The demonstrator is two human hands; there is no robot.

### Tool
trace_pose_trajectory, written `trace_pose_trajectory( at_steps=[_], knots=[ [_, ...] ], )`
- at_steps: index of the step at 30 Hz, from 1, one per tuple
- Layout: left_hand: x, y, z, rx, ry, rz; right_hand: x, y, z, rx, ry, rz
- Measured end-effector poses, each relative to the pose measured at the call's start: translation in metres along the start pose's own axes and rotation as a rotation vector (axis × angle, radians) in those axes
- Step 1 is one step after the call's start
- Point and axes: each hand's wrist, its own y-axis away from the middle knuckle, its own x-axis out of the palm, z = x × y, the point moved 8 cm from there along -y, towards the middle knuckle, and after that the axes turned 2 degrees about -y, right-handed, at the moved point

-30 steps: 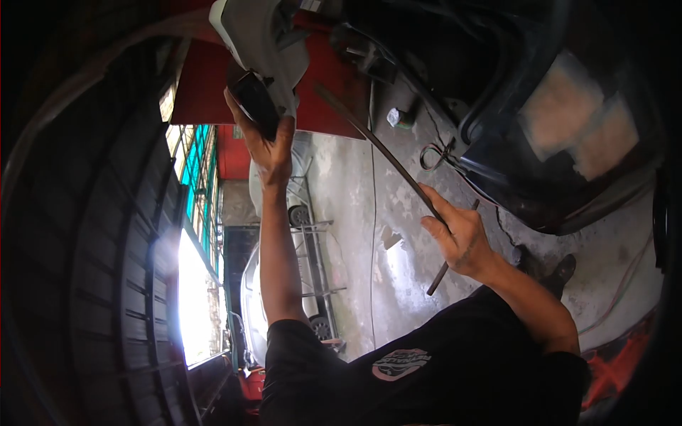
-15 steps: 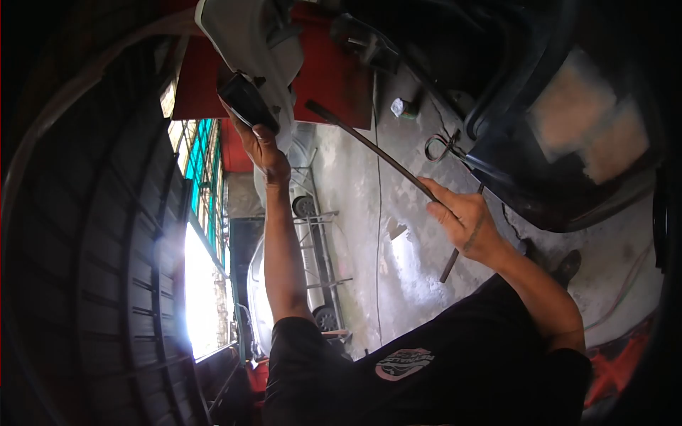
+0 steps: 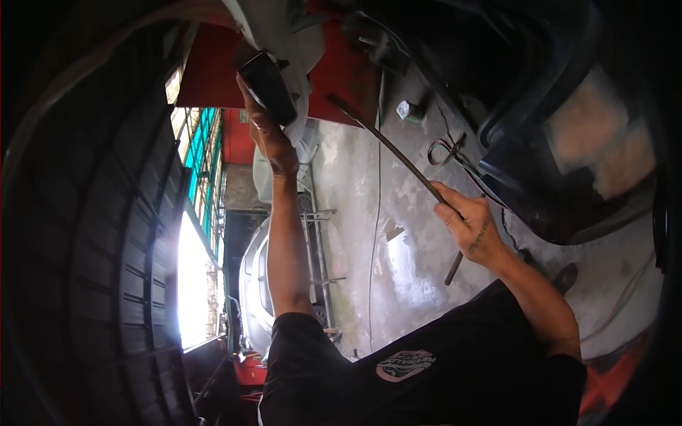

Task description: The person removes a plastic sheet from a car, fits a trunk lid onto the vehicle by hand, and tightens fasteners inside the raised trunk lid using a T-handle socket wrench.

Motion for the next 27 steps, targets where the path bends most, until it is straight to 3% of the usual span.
trace_pose_trajectory(
  at_steps=[5,9,12,16,21,23,27],
  knots=[
    [0.008,-0.006,-0.004,0.032,0.399,0.008,0.006,0.006,-0.015,0.138,-0.063,0.023],
    [0.0,-0.004,0.002,-0.01,0.382,-0.131,0.01,0.015,-0.024,0.168,-0.11,-0.002],
    [-0.002,-0.003,0.004,0.074,0.362,-0.123,0.008,0.023,-0.029,0.193,-0.102,-0.035],
    [0.009,0.003,0.0,-0.009,0.474,-0.001,0.006,0.036,-0.024,0.192,-0.093,-0.116],
    [0.005,0.019,0.002,0.139,0.188,0.098,-0.004,0.033,-0.001,0.028,0.104,-0.279],
    [0.006,0.029,0.0,0.172,0.082,0.059,-0.006,0.026,0.01,-0.128,0.212,-0.287],
    [0.005,0.048,-0.003,0.255,-0.163,-0.123,0.022,0.001,0.039,-0.235,0.292,-0.42]
  ],
)
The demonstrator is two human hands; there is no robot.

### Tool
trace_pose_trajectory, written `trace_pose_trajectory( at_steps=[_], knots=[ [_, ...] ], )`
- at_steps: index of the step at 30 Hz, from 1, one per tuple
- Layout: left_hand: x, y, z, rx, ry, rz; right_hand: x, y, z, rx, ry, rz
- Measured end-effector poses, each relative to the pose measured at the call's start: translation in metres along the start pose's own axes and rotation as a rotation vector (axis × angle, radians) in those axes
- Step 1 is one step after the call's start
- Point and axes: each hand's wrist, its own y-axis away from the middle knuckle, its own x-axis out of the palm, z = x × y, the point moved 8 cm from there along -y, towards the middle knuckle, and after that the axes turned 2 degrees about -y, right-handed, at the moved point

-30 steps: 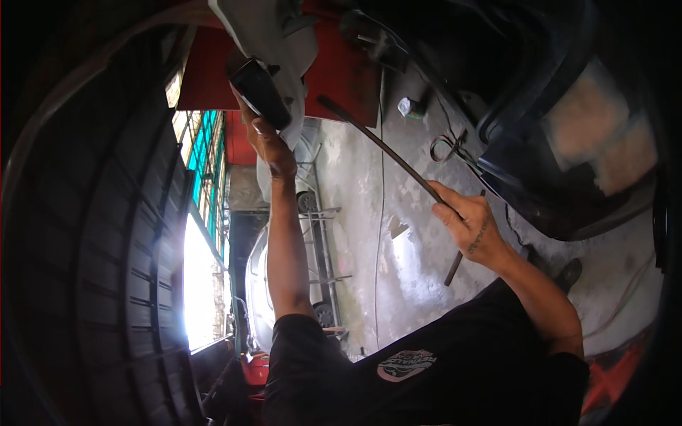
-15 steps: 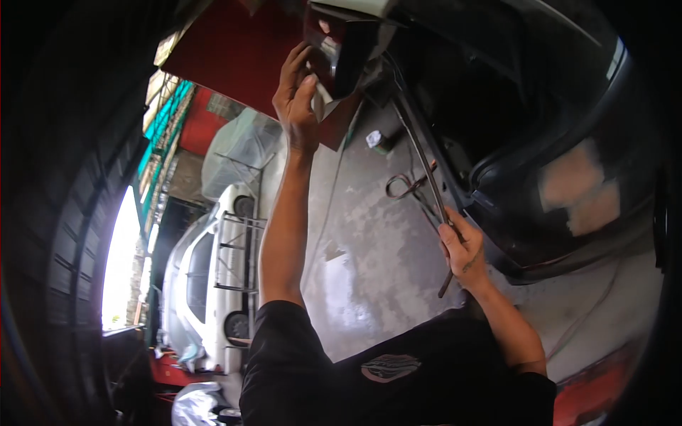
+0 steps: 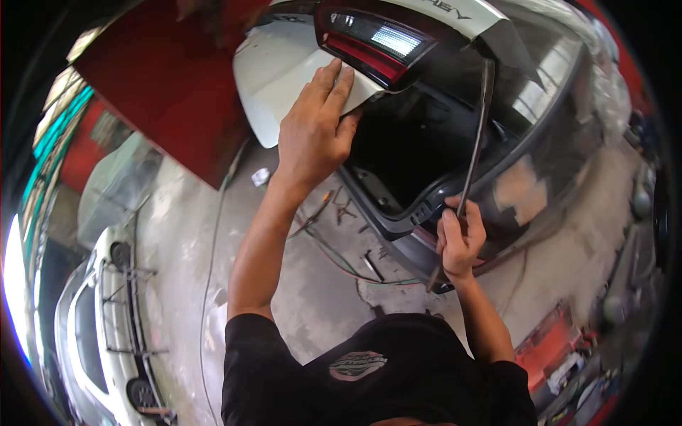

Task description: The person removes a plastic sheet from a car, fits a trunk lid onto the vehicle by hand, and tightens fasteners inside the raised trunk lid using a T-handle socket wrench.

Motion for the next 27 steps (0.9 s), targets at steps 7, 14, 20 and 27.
trace_pose_trajectory(
  at_steps=[7,14,20,27],
  knots=[
    [0.0,0.012,0.001,0.095,-0.004,-0.137,0.067,-0.066,0.054,-0.241,0.11,-0.184],
    [0.0,0.016,0.005,0.122,0.084,-0.168,0.092,-0.107,0.081,-0.416,0.222,-0.358],
    [0.001,0.016,0.005,0.121,0.102,-0.183,0.107,-0.11,0.064,-0.4,0.171,-0.347],
    [-0.004,0.015,0.006,0.123,0.166,-0.194,0.107,-0.095,0.053,-0.386,0.276,-0.349]
  ],
)
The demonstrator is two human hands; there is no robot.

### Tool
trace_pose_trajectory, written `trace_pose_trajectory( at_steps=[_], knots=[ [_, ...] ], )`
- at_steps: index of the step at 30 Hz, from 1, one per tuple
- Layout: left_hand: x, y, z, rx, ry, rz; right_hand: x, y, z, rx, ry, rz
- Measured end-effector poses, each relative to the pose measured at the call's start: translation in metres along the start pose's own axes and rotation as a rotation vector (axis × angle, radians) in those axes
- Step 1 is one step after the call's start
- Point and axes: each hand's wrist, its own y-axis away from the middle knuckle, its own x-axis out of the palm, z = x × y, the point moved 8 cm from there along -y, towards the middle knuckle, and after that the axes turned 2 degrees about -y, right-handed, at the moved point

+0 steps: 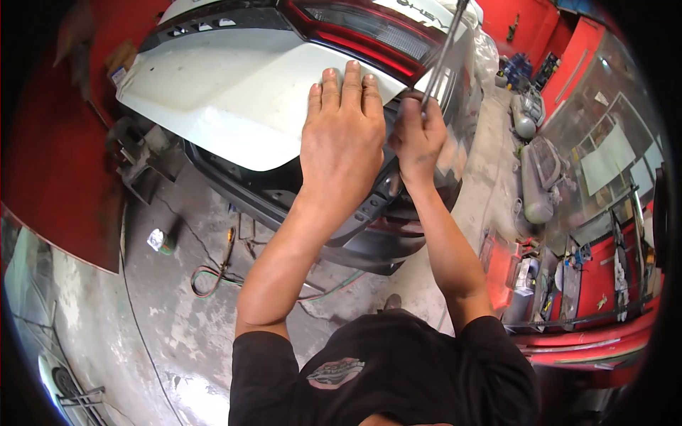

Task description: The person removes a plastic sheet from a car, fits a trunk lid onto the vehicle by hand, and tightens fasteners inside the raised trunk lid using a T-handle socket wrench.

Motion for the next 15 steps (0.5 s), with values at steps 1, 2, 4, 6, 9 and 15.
trace_pose_trajectory(
  at_steps=[1,2,4,6,9,15],
  knots=[
    [0.0,0.0,0.001,0.001,-0.003,0.007,-0.003,0.008,0.001,0.074,-0.095,-0.015],
    [0.001,0.001,0.0,0.003,-0.007,0.014,-0.01,0.014,0.004,0.053,-0.086,-0.017],
    [0.001,0.0,-0.002,0.009,-0.025,0.037,-0.032,0.019,0.006,0.002,-0.082,-0.021],
    [0.0,-0.002,-0.001,0.012,-0.053,0.053,-0.053,0.027,0.0,0.006,-0.062,-0.057],
    [0.004,-0.009,-0.003,0.018,-0.097,0.057,-0.073,0.044,-0.012,0.009,0.025,0.033],
    [0.012,-0.05,-0.022,0.118,-0.283,0.084,-0.1,0.044,-0.06,0.226,-0.039,0.142]
  ],
)
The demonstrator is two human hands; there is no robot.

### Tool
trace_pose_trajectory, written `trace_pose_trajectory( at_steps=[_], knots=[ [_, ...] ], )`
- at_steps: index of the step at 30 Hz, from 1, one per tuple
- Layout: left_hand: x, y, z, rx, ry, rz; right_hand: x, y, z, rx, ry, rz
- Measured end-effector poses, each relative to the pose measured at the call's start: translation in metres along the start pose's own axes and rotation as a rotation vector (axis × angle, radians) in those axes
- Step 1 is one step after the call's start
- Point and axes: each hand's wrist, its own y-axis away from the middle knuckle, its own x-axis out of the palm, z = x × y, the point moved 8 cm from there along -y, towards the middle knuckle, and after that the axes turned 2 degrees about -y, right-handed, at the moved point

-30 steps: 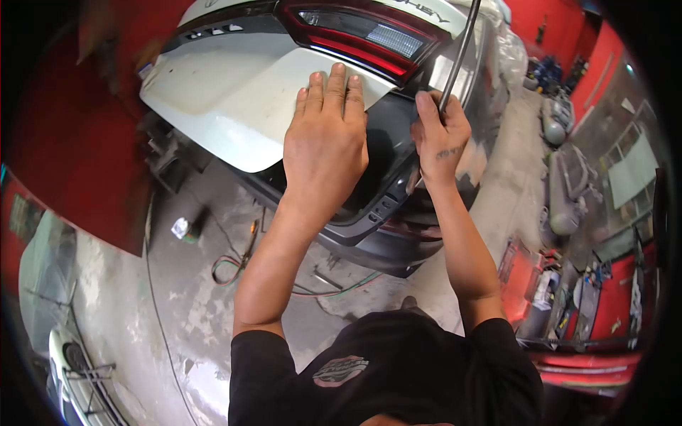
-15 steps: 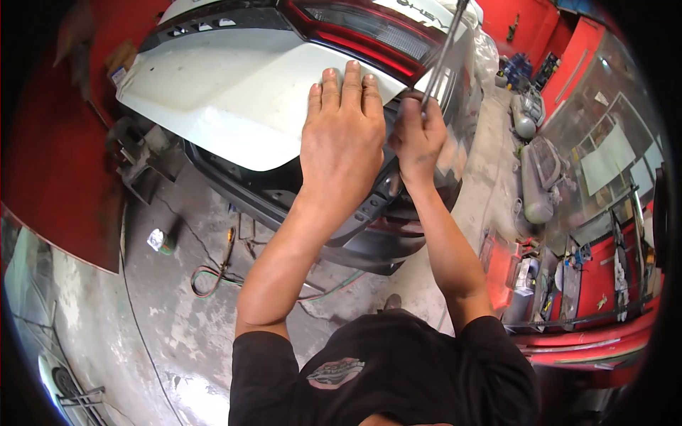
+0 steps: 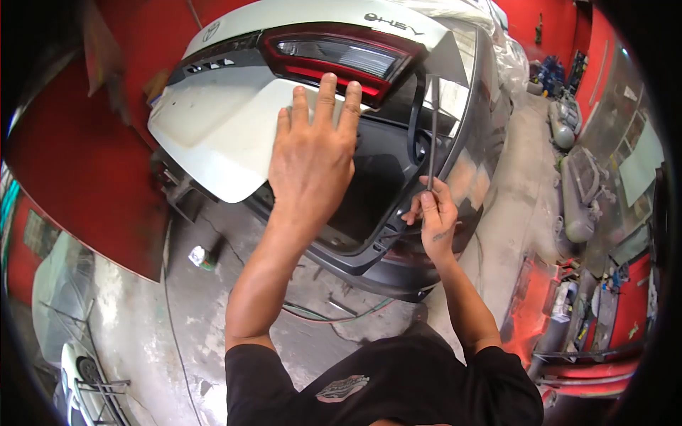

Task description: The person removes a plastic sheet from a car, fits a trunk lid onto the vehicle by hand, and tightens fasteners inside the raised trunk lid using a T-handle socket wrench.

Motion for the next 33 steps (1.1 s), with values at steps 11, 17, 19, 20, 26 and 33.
trace_pose_trajectory(
  at_steps=[11,17,19,20,26,33],
  knots=[
    [-0.004,-0.122,0.004,0.043,-0.156,-0.168,0.005,-0.106,-0.003,0.061,-0.181,0.258],
    [0.0,-0.199,0.002,0.013,-0.161,-0.205,-0.002,-0.186,0.012,0.099,-0.33,0.328],
    [0.007,-0.215,0.004,0.045,-0.17,-0.24,-0.003,-0.203,0.014,0.083,-0.332,0.328],
    [0.009,-0.222,0.003,0.056,-0.189,-0.248,-0.003,-0.211,0.014,0.07,-0.341,0.332],
    [0.015,-0.255,-0.003,0.075,-0.238,-0.251,-0.003,-0.243,0.024,0.034,-0.38,0.341],
    [0.019,-0.278,-0.012,0.025,-0.257,-0.124,-0.008,-0.267,0.029,0.004,-0.391,0.314]
  ],
)
